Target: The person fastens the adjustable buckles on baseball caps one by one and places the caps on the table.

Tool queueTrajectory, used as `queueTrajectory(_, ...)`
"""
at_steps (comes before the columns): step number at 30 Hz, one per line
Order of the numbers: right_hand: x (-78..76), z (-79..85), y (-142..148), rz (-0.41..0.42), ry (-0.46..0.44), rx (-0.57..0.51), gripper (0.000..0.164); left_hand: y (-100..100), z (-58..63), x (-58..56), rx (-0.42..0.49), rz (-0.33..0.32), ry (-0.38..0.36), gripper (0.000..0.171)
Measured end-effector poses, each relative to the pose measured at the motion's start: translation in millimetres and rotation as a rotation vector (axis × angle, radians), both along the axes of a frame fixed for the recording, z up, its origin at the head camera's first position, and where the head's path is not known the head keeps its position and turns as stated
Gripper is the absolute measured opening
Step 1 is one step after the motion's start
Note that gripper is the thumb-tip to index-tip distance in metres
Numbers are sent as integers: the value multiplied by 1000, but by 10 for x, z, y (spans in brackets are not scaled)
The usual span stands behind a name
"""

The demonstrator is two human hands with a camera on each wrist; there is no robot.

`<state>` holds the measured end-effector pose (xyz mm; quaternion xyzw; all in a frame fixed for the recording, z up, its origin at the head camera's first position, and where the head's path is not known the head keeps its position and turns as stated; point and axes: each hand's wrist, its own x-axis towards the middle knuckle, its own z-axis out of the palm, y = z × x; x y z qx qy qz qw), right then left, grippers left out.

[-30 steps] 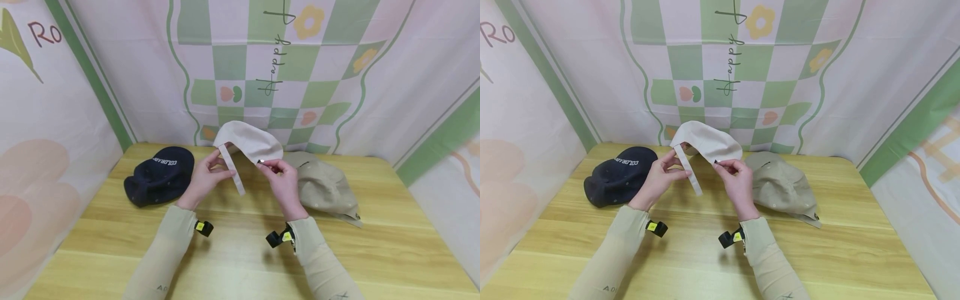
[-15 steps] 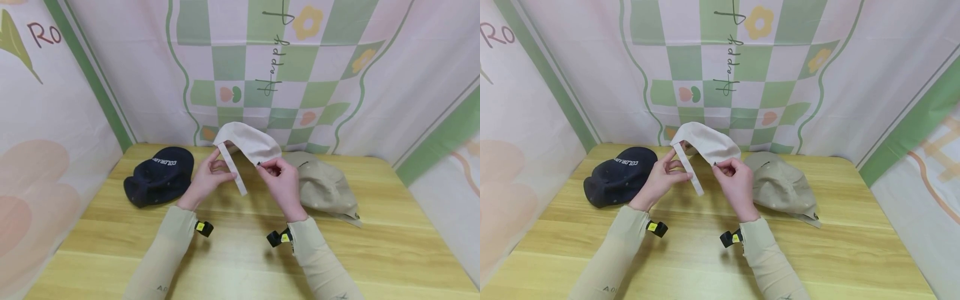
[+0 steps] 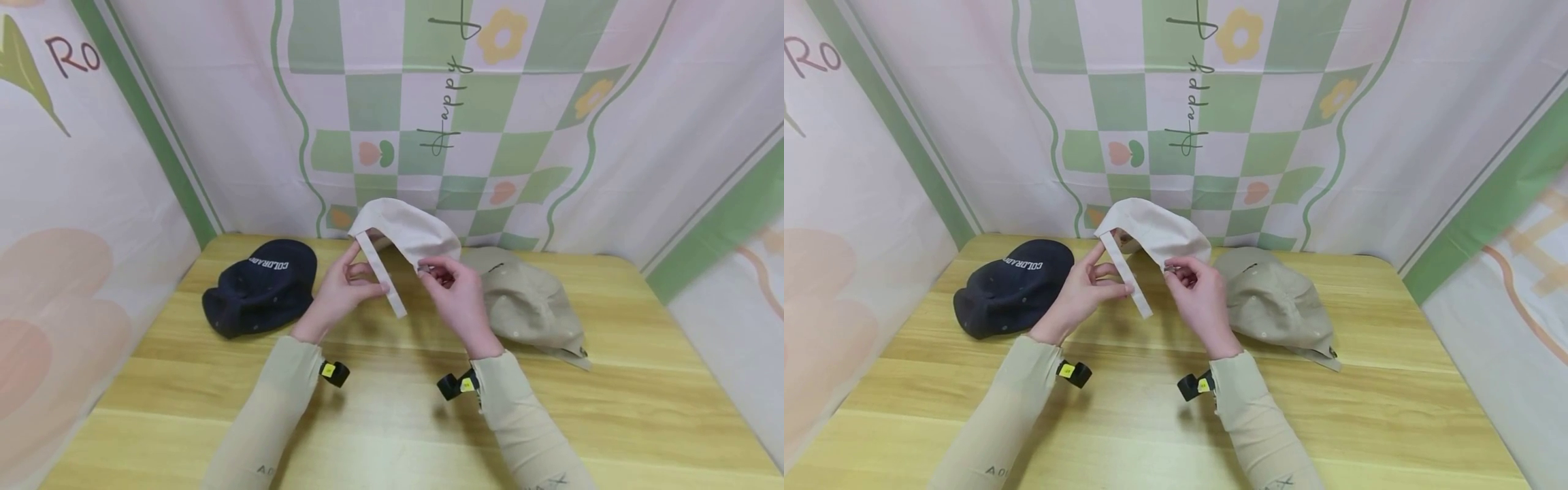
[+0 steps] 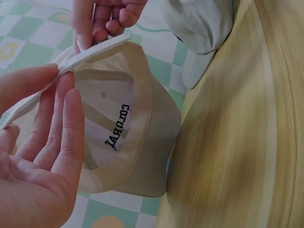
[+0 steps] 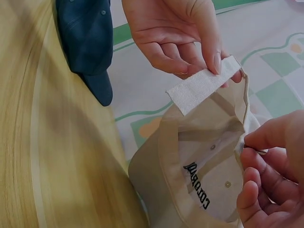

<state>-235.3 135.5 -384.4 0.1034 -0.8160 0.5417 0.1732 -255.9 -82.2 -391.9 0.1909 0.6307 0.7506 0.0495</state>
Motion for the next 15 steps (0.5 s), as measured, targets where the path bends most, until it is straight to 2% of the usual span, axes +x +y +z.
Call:
queueTrajectory(5, 6, -14, 3, 15, -25, -9, 11, 11, -19, 1, 2, -21, 8, 102)
queueTrajectory(11, 13, -20, 2, 51, -60, -60, 12, 30, -35, 14, -21, -6, -1, 110)
queueTrajectory(13, 14, -20, 6, 65, -66, -86, 13, 31, -34, 14, -21, 0, 7, 107)
queueTrajectory(15, 14, -20, 11, 79, -70, -104, 14, 31, -32, 10, -25, 4, 26, 96)
